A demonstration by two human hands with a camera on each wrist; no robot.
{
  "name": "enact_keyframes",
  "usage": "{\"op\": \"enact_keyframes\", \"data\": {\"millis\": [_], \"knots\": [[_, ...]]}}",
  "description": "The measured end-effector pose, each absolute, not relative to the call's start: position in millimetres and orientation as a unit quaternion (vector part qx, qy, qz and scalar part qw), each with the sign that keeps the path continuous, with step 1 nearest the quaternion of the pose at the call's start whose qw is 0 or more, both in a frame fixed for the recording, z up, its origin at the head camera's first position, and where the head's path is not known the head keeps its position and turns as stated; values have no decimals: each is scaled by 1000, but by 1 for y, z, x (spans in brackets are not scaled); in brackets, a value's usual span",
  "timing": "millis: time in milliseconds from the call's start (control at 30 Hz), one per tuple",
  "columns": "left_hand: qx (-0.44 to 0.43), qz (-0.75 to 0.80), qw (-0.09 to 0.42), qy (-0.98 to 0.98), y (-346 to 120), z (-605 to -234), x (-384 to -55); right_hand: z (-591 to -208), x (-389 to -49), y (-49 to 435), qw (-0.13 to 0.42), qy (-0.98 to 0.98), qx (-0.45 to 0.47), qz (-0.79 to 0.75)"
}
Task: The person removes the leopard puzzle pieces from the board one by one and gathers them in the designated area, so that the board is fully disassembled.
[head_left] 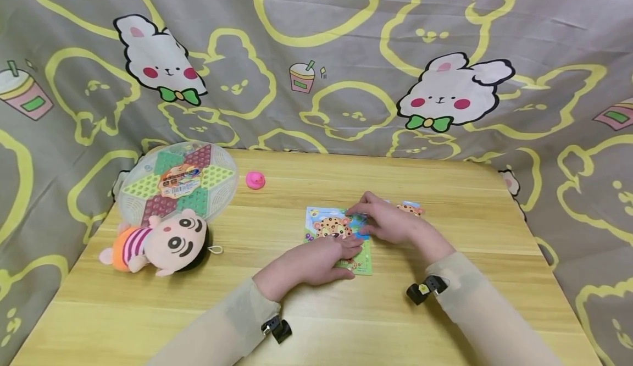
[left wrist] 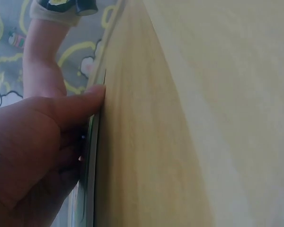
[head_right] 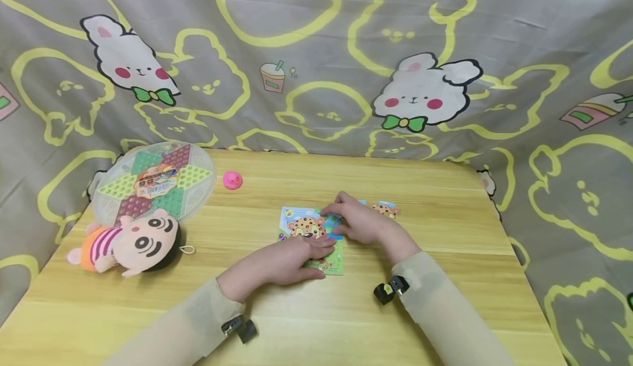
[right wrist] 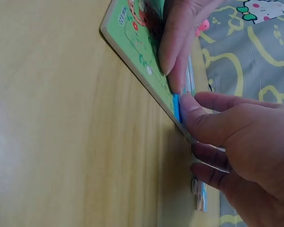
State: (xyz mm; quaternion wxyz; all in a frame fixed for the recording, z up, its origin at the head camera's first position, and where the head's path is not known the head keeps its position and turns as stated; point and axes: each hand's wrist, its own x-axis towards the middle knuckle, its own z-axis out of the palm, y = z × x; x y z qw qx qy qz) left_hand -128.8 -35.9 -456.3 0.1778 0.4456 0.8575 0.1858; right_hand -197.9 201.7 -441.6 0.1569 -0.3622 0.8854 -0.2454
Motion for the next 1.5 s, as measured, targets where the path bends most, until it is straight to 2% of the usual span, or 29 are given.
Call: {"op": "enact_keyframes", "data": {"millis": [533, 867, 1133, 1500], "knots": [[435, 199, 183, 859, -38, -452, -130, -438, -211, 189, 202, 880, -358, -237], [428, 204, 183, 861, -39, -453, -129, -435, -215, 188, 196, 878, -383, -209], [435, 213, 179, 857, -36, -456, -127, -429, -222, 185, 224, 874, -393, -176], [434, 210, 182, 857, -37, -456, -128, -428, -227, 180, 220, 870, -410, -161]]}}
